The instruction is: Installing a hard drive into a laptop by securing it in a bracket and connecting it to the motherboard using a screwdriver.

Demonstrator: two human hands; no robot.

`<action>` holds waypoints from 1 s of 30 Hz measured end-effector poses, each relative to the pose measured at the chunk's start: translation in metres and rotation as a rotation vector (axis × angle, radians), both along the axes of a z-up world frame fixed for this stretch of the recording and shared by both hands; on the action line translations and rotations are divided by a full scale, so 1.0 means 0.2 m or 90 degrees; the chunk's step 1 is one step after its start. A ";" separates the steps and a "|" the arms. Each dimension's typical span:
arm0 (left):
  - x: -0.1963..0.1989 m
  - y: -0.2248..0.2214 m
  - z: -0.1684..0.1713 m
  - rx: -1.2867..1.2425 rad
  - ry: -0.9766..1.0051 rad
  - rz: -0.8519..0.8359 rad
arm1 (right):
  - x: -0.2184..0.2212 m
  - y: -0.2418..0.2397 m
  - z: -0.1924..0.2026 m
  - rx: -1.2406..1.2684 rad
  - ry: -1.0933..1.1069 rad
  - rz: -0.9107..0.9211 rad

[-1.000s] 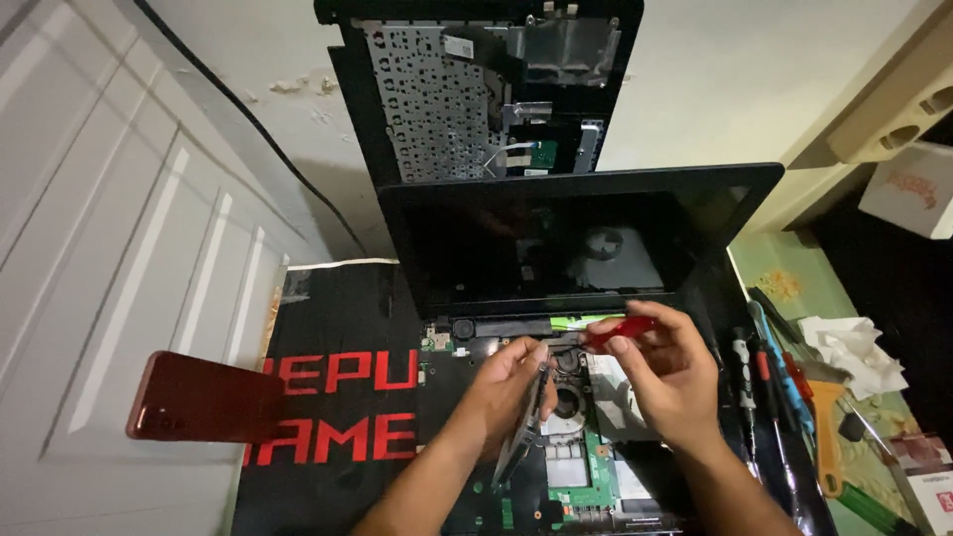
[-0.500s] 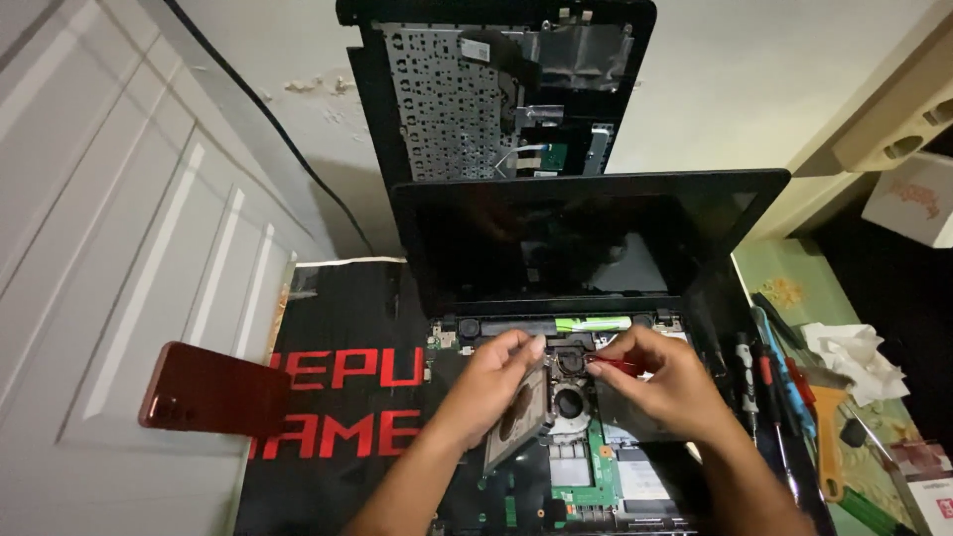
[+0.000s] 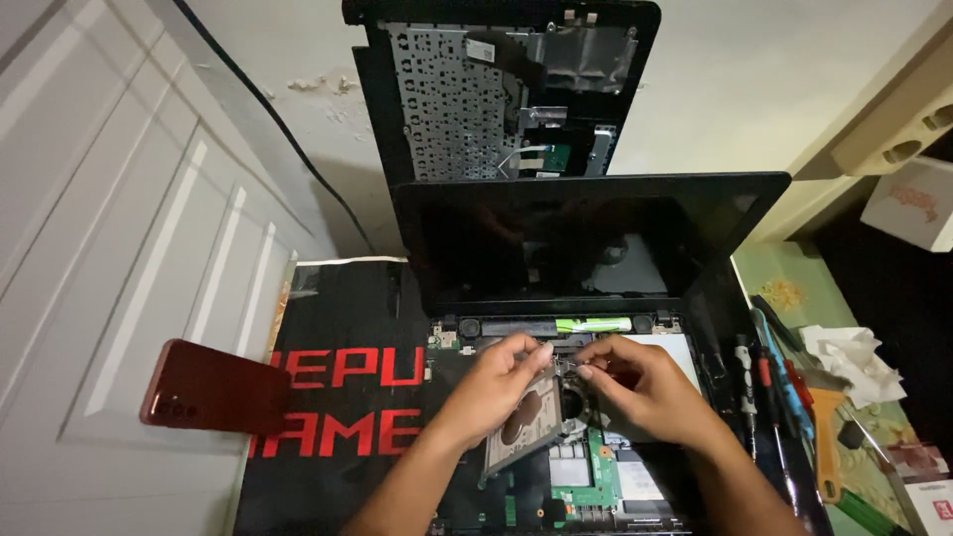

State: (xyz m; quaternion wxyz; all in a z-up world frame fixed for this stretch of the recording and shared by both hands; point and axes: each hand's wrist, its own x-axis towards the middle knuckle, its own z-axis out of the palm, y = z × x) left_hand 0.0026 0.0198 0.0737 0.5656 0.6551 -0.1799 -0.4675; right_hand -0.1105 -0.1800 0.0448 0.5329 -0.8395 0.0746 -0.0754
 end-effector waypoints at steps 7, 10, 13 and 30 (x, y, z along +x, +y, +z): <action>-0.02 -0.02 -0.06 -0.012 0.021 0.008 | 0.00 0.03 0.05 -0.030 0.031 0.027; -0.03 -0.03 -0.05 -0.034 0.004 0.001 | 0.01 0.03 0.04 -0.024 0.025 0.033; -0.02 -0.04 -0.09 -0.023 -0.039 0.011 | 0.01 0.02 0.01 -0.007 -0.005 0.052; -0.02 -0.09 -0.27 -0.023 -0.143 0.040 | 0.01 0.03 0.03 0.031 0.040 0.011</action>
